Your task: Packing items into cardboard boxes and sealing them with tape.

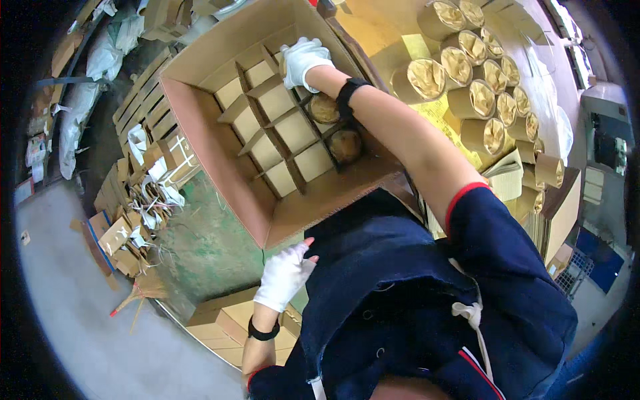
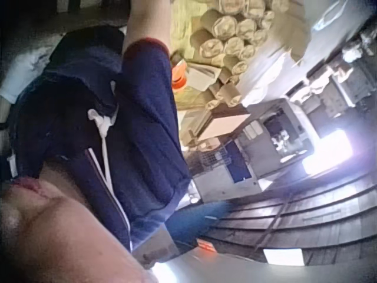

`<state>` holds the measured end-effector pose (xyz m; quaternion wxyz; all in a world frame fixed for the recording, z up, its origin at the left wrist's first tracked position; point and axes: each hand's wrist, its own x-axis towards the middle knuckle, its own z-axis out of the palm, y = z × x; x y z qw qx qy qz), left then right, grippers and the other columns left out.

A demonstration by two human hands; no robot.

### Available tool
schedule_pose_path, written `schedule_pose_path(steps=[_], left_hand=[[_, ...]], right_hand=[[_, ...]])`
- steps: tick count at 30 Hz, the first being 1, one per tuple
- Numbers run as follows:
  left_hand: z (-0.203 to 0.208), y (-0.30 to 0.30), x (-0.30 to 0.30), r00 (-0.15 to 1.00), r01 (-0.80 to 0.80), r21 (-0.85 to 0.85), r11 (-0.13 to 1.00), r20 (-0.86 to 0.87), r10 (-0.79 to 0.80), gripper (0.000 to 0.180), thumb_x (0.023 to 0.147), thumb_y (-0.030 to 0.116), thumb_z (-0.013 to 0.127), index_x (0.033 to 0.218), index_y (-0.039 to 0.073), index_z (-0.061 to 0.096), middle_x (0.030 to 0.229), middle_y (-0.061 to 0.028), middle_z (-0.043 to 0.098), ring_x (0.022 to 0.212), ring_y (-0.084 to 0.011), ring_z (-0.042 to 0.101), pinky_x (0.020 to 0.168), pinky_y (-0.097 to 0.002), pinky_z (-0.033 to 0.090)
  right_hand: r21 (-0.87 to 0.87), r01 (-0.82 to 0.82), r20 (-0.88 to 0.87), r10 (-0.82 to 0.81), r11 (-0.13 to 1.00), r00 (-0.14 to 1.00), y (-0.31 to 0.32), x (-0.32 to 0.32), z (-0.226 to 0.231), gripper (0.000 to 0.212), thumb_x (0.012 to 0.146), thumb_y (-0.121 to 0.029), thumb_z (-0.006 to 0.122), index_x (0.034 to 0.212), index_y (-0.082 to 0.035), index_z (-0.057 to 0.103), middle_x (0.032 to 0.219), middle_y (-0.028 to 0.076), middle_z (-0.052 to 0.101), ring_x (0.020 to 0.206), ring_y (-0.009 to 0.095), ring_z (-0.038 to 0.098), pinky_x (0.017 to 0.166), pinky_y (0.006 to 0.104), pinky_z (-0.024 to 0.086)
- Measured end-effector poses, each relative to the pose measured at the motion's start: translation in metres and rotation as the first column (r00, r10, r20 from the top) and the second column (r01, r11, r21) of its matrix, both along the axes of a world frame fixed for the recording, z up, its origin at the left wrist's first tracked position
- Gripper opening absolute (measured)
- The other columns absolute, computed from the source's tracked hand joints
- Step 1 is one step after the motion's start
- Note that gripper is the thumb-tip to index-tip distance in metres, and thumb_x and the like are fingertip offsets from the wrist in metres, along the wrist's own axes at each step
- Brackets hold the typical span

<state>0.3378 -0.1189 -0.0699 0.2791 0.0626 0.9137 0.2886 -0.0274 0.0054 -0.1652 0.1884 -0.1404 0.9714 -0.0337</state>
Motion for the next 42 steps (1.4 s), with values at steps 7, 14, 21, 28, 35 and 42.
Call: schedule_pose_path(steps=[7, 14, 21, 28, 35, 42], left_hand=[[-0.001, 0.005, -0.041, 0.931, -0.287, 0.275, 0.918, 0.307, 0.198, 0.029, 0.084, 0.01, 0.068, 0.113, 0.01, 0.064, 0.096, -0.0136, 0.071, 0.087, -0.0238, 0.071, 0.076, -0.0311, 0.056], [0.005, 0.059, -0.106, 0.99, -0.07, 0.367, 0.927, 0.143, 0.019, 0.033, 0.081, 0.005, 0.069, 0.113, 0.01, 0.065, 0.091, -0.0121, 0.071, 0.084, -0.0257, 0.07, 0.073, -0.0339, 0.055], [0.026, 0.099, -0.132, 0.999, -0.036, 0.376, 0.926, 0.038, 0.023, 0.016, 0.086, 0.009, 0.065, 0.1, 0.006, 0.069, 0.086, -0.0146, 0.07, 0.077, -0.0224, 0.068, 0.07, -0.0304, 0.052], [0.062, 0.163, -0.194, 0.905, -0.032, 0.55, 0.834, -0.338, 0.257, 0.016, 0.091, 0.011, 0.062, 0.101, 0.0, 0.068, 0.093, -0.0116, 0.069, 0.079, -0.017, 0.063, 0.076, -0.0269, 0.05], [-0.007, 0.27, -0.294, 0.782, 0.309, -0.422, 0.852, -0.397, -0.48, 0.112, 0.062, 0.036, 0.083, 0.151, 0.017, 0.018, 0.141, -0.0295, 0.035, 0.115, -0.045, 0.052, 0.092, -0.0466, 0.049], [-0.042, 0.292, -0.289, 0.759, 0.438, -0.353, 0.827, -0.348, -0.55, 0.116, 0.058, 0.031, 0.08, 0.153, 0.022, 0.013, 0.117, -0.023, 0.048, 0.1, -0.043, 0.056, 0.09, -0.0472, 0.049]], right_hand=[[-0.035, -0.059, -0.113, 0.055, 0.998, 0.992, -0.011, 0.002, -0.053, 0.061, 0.071, -0.038, 0.073, 0.126, -0.016, 0.058, 0.12, 0.018, 0.053, 0.11, 0.037, 0.052, 0.081, 0.0477, 0.052], [-0.093, -0.327, -0.484, 0.245, 0.94, 0.84, -0.001, 0.01, -0.077, 0.032, 0.083, -0.029, 0.059, 0.115, -0.025, 0.063, 0.116, 0.014, 0.054, 0.106, 0.035, 0.052, 0.078, 0.0511, 0.05], [-0.162, 0.032, -0.102, -0.049, 0.986, 0.994, 0.0, 0.051, -0.057, 0.051, 0.074, -0.025, 0.073, 0.12, -0.006, 0.064, 0.13, 0.024, 0.054, 0.113, 0.043, 0.057, 0.079, 0.0536, 0.052], [-0.747, 0.015, -0.048, -0.076, 0.664, 0.996, 0.193, 0.143, 0.1, 0.031, 0.083, -0.02, 0.062, 0.112, -0.009, 0.067, 0.097, 0.017, 0.068, 0.085, 0.034, 0.067, 0.076, 0.0403, 0.055], [-0.715, 0.558, 0.144, -0.692, 0.421, 0.707, 0.404, 0.274, 0.132, 0.035, 0.09, -0.028, 0.058, 0.122, -0.014, 0.063, 0.099, 0.01, 0.071, 0.09, 0.018, 0.068, 0.08, 0.0305, 0.053], [-0.416, 0.778, -0.592, -0.789, 0.47, 0.16, 0.571, 0.316, 0.13, 0.041, 0.081, -0.043, 0.066, 0.113, -0.018, 0.068, 0.109, 0.013, 0.067, 0.094, 0.029, 0.067, 0.086, 0.0369, 0.053]])
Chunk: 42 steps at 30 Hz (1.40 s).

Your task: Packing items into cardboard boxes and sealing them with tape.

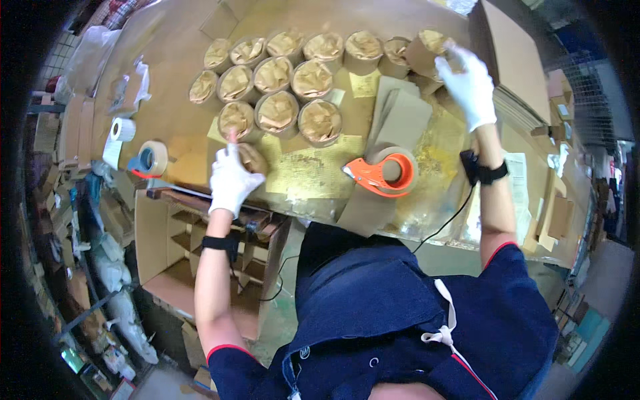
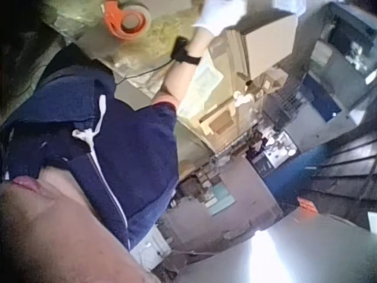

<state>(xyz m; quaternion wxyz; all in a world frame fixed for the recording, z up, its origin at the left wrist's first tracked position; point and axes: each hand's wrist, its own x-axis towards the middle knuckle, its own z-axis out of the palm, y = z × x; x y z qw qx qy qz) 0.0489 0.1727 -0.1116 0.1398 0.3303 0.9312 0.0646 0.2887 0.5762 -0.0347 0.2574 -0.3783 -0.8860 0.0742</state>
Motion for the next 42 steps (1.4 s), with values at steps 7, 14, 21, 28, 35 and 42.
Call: schedule_pose_path(steps=[7, 14, 21, 28, 35, 42], left_hand=[[0.0, 0.047, 0.004, 0.965, -0.2, 0.025, 0.979, 0.175, 0.193, 0.093, 0.057, 0.036, 0.083, 0.134, 0.009, 0.039, 0.124, -0.0249, 0.05, 0.111, -0.0427, 0.055, 0.094, -0.0457, 0.048], [0.007, -0.02, -0.021, 0.47, -0.747, 0.32, 0.583, 0.874, 0.121, 0.067, 0.069, 0.019, 0.078, 0.126, 0.005, 0.044, 0.115, -0.0129, 0.056, 0.105, -0.0241, 0.059, 0.085, -0.0361, 0.051], [0.137, -0.159, 0.064, 0.393, -0.919, 0.388, 0.075, 0.918, 0.06, 0.075, 0.074, 0.022, 0.066, 0.142, 0.006, 0.037, 0.136, -0.0121, 0.049, 0.122, -0.0268, 0.05, 0.102, -0.0398, 0.043], [0.093, -0.276, 0.022, 0.459, -0.887, 0.41, 0.213, 0.832, 0.312, 0.073, 0.072, 0.016, 0.066, 0.138, 0.008, 0.038, 0.127, -0.0139, 0.05, 0.112, -0.0257, 0.055, 0.088, -0.0403, 0.053], [-0.101, -0.293, -0.065, 0.447, -0.884, 0.459, 0.091, 0.773, 0.451, 0.075, 0.074, 0.013, 0.078, 0.134, 0.005, 0.035, 0.108, -0.0128, 0.06, 0.091, -0.0225, 0.062, 0.071, -0.0342, 0.057], [-0.144, -0.319, -0.059, 0.549, -0.805, 0.594, 0.014, 0.735, 0.398, 0.062, 0.074, 0.005, 0.074, 0.128, 0.014, 0.045, 0.112, -0.0083, 0.059, 0.097, -0.0193, 0.059, 0.083, -0.0326, 0.053]], right_hand=[[-0.012, 0.038, 0.557, -0.025, 0.999, 0.83, 0.042, -0.069, 0.015, 0.085, 0.071, -0.058, 0.07, 0.142, -0.019, 0.043, 0.132, 0.028, 0.051, 0.117, 0.042, 0.054, 0.096, 0.0453, 0.047], [-0.111, -0.254, 0.485, 0.275, 0.961, 0.83, 0.098, -0.066, -0.023, 0.098, 0.066, -0.055, 0.072, 0.145, -0.01, 0.036, 0.114, 0.028, 0.062, 0.106, 0.04, 0.061, 0.097, 0.0395, 0.046], [-0.313, -0.326, -0.101, 0.31, 0.892, 0.945, 0.12, -0.014, -0.062, 0.075, 0.078, -0.033, 0.075, 0.141, -0.006, 0.043, 0.114, 0.018, 0.065, 0.101, 0.026, 0.065, 0.089, 0.0342, 0.05], [-0.657, -0.573, -0.575, 0.167, 0.49, 0.801, -0.053, 0.025, 0.032, 0.048, 0.098, -0.014, 0.047, 0.145, -0.014, 0.04, 0.152, 0.018, 0.028, 0.135, 0.027, 0.038, 0.109, 0.0403, 0.038], [-0.773, -0.635, -0.632, -0.081, -0.019, 0.771, -0.244, -0.062, 0.037, 0.081, 0.085, -0.039, 0.064, 0.146, 0.002, 0.029, 0.144, 0.017, 0.042, 0.131, 0.028, 0.044, 0.112, 0.0424, 0.033], [-0.884, -0.44, -0.468, 0.307, -0.16, 0.828, -0.376, -0.148, 0.043, 0.087, 0.073, -0.041, 0.073, 0.142, 0.001, 0.039, 0.137, 0.012, 0.048, 0.123, 0.019, 0.047, 0.105, 0.0332, 0.034]])
